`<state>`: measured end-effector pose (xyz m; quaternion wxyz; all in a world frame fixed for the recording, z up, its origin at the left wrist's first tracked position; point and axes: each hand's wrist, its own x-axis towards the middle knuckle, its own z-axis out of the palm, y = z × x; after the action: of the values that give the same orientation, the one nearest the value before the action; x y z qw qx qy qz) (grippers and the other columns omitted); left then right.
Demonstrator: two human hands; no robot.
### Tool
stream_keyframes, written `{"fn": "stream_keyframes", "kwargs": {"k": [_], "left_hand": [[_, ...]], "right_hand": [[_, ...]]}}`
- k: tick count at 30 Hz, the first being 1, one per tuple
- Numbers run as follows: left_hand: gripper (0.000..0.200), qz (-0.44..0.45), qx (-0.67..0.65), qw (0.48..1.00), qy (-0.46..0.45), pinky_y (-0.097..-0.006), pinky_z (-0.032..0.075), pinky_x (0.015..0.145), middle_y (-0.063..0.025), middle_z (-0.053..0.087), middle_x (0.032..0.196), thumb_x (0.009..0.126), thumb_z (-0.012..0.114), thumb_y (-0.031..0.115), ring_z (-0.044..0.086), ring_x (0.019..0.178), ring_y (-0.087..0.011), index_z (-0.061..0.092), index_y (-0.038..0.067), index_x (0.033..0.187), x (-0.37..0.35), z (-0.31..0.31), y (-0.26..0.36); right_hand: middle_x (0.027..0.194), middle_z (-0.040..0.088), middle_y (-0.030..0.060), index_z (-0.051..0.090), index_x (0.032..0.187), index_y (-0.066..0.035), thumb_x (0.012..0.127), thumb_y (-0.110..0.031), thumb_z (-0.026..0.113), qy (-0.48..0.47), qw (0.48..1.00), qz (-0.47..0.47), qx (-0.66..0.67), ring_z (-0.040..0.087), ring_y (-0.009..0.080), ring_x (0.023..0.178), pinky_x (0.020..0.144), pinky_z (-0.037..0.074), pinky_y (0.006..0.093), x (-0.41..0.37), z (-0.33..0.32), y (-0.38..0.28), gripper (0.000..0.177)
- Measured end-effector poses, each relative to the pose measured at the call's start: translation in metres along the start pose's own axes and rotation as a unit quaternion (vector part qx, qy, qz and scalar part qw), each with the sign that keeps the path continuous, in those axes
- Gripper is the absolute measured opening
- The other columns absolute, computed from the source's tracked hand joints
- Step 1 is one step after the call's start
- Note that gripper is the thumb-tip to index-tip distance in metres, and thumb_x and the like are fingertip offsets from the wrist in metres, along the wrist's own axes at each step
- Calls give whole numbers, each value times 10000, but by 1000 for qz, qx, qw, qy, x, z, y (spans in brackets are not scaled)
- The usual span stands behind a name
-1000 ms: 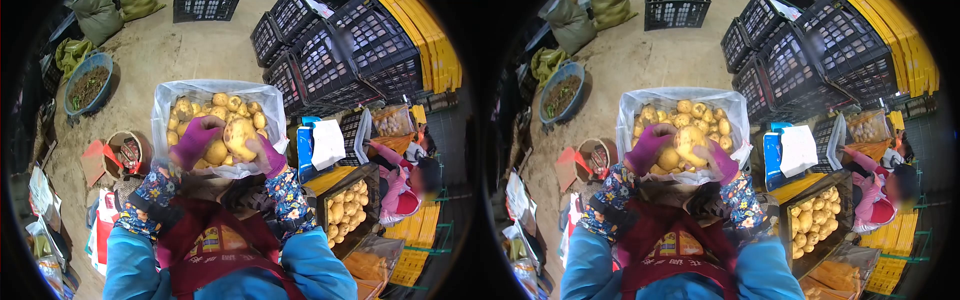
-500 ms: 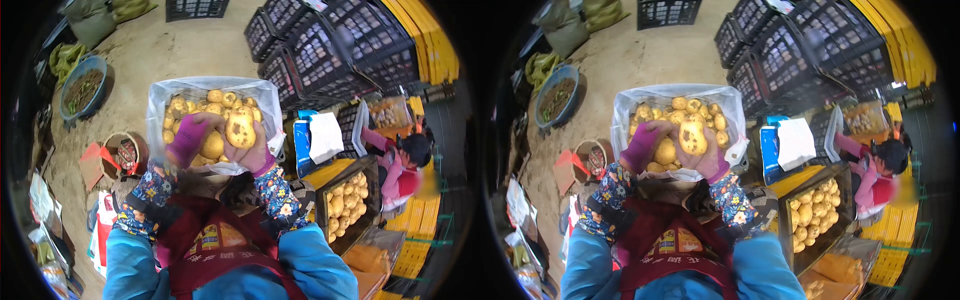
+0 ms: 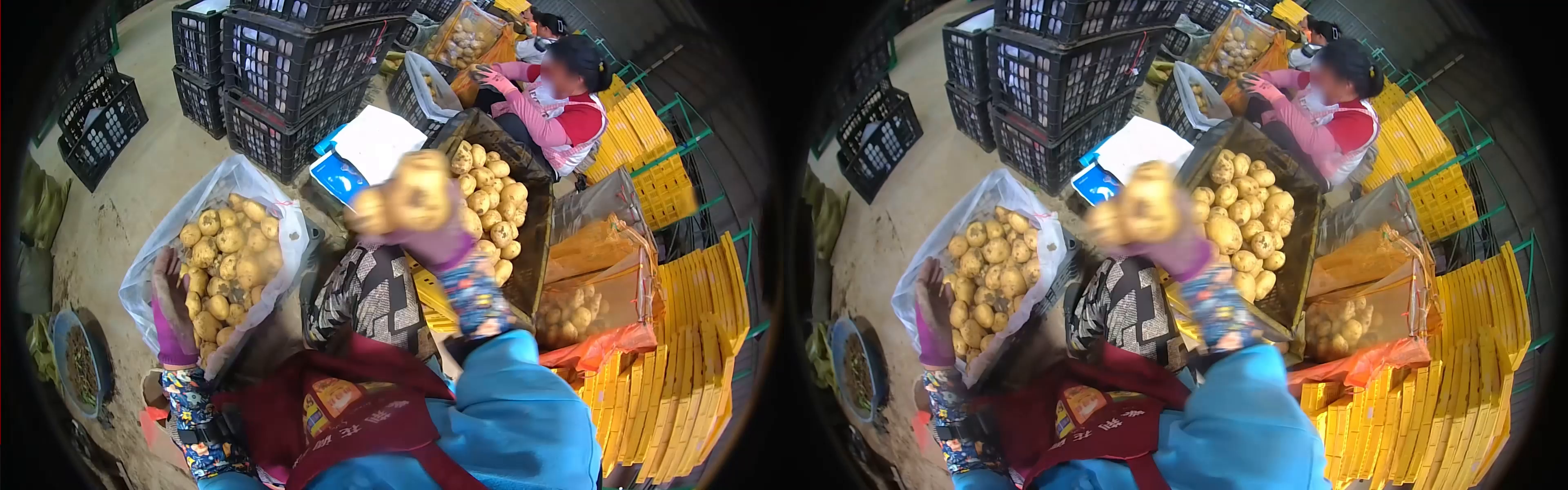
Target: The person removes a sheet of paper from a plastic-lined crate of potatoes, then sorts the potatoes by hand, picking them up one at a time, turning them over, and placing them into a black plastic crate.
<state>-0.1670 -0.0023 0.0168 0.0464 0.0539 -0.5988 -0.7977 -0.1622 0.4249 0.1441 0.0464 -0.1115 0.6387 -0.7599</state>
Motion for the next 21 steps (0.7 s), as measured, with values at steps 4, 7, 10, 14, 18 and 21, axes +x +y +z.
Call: {"fn": "stream_keyframes", "kwargs": {"k": [4,7,10,14,18,21], "left_hand": [[541,-36,-28,998,47,-358,324,1123,-104,451,1469,1034,440,424,434,1358,-222,470,48,1421,-8,-6,5],[542,-34,21,998,54,-389,357,1123,-141,412,1499,1054,402,392,416,1369,-247,424,23,1450,-17,-14,22],[558,1,33,997,72,-377,354,1120,-141,455,1454,1058,387,413,442,1346,-248,430,6,1436,-29,-20,35],[558,20,13,994,106,-372,354,1116,-174,490,1418,1060,370,411,478,1318,-268,448,-16,1411,-33,-25,47],[564,9,-30,990,139,-349,386,1080,-176,529,1376,1057,366,421,519,1271,-239,463,-21,1393,-32,-25,52],[583,4,-36,988,152,-343,405,1053,-159,556,1348,1048,379,452,539,1239,-217,477,-14,1385,-29,-32,58]], "right_hand": [[1193,632,156,545,1319,-21,1019,-466,444,163,954,201,-151,624,230,1079,937,509,356,-91,-138,-57,546],[1033,685,166,595,1278,-61,877,-113,708,-87,735,94,-666,667,276,918,806,532,372,-164,-238,-41,419],[1016,684,235,701,1109,-51,875,-460,639,133,591,400,-688,669,373,956,842,508,454,-168,-277,-12,475],[1022,664,114,616,1245,-24,895,-197,672,116,744,7,-657,638,256,910,811,514,375,-51,-131,-17,395],[1164,626,83,560,1331,-55,897,-161,664,-136,907,151,-369,605,174,1031,898,482,316,81,72,44,459],[1276,589,152,555,1358,-211,819,-232,706,-412,735,-54,-536,593,324,1152,980,476,420,140,135,199,560]]}}
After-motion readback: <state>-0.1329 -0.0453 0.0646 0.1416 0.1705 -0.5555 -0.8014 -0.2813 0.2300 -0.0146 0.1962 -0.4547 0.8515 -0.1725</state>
